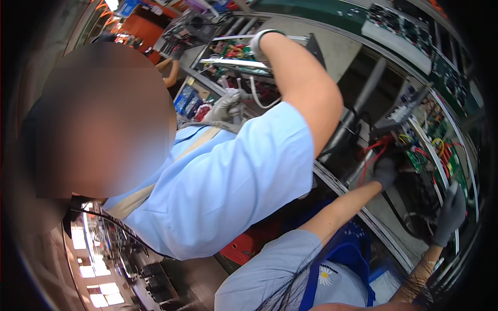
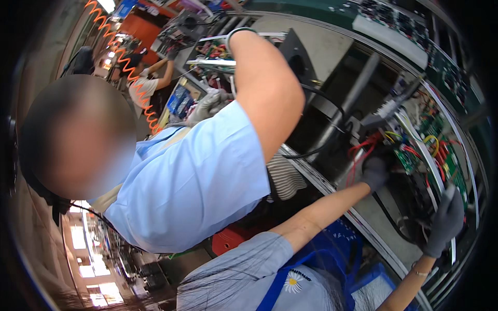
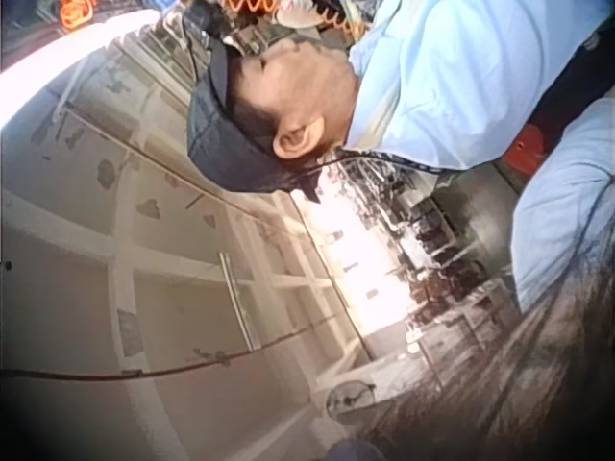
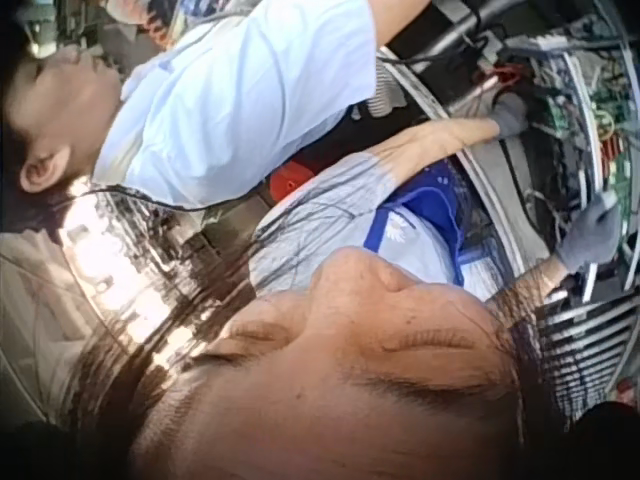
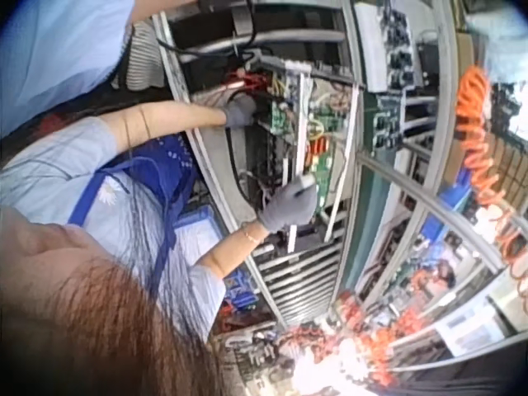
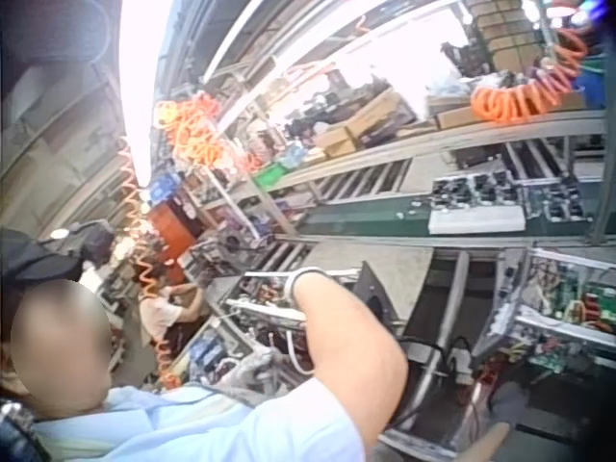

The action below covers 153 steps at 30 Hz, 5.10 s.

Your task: Assembling electronic components and connecting wires inside a metal chassis on a factory production line.

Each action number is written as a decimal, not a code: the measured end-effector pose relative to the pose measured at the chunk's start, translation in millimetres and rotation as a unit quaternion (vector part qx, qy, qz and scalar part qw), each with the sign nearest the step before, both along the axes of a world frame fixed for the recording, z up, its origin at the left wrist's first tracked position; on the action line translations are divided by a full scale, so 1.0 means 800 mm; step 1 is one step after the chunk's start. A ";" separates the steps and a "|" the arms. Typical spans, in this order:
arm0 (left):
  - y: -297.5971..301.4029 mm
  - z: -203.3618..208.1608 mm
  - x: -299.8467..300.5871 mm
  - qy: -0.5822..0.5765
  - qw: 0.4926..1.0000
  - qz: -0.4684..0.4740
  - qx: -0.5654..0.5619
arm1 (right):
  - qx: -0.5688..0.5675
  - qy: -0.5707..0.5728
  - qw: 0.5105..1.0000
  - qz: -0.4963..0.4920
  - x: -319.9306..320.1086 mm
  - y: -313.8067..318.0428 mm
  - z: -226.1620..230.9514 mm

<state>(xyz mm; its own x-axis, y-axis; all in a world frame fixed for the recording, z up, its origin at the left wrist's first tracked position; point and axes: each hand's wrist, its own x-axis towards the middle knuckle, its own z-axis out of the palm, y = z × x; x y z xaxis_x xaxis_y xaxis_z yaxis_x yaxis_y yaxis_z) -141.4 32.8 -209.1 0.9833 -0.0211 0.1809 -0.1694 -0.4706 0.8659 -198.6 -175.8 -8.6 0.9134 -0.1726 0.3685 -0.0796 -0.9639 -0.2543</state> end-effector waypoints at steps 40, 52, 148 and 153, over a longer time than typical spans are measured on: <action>0.002 -0.094 0.028 0.234 0.962 0.117 -0.074 | -0.020 0.101 0.995 -0.016 0.018 -0.020 -0.014; -0.038 -0.148 0.026 0.197 0.973 0.043 0.112 | 0.027 0.088 0.996 -0.020 0.015 -0.024 -0.017; 0.046 -0.003 -0.078 0.046 0.993 -0.097 -0.053 | 0.717 0.179 0.668 -0.088 -0.016 0.161 -0.195; 0.038 0.027 -0.070 0.059 0.992 -0.106 0.013 | 0.687 0.180 0.698 -0.094 -0.022 0.150 -0.204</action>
<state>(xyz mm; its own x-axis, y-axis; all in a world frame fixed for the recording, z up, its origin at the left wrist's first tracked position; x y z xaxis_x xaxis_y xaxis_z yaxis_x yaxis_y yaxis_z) -197.4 63.5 -187.8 0.9704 -0.2337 0.0613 -0.1655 -0.4579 0.8734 -216.4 -56.1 -171.5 0.8177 -0.2666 -0.5101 -0.4686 0.2062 -0.8590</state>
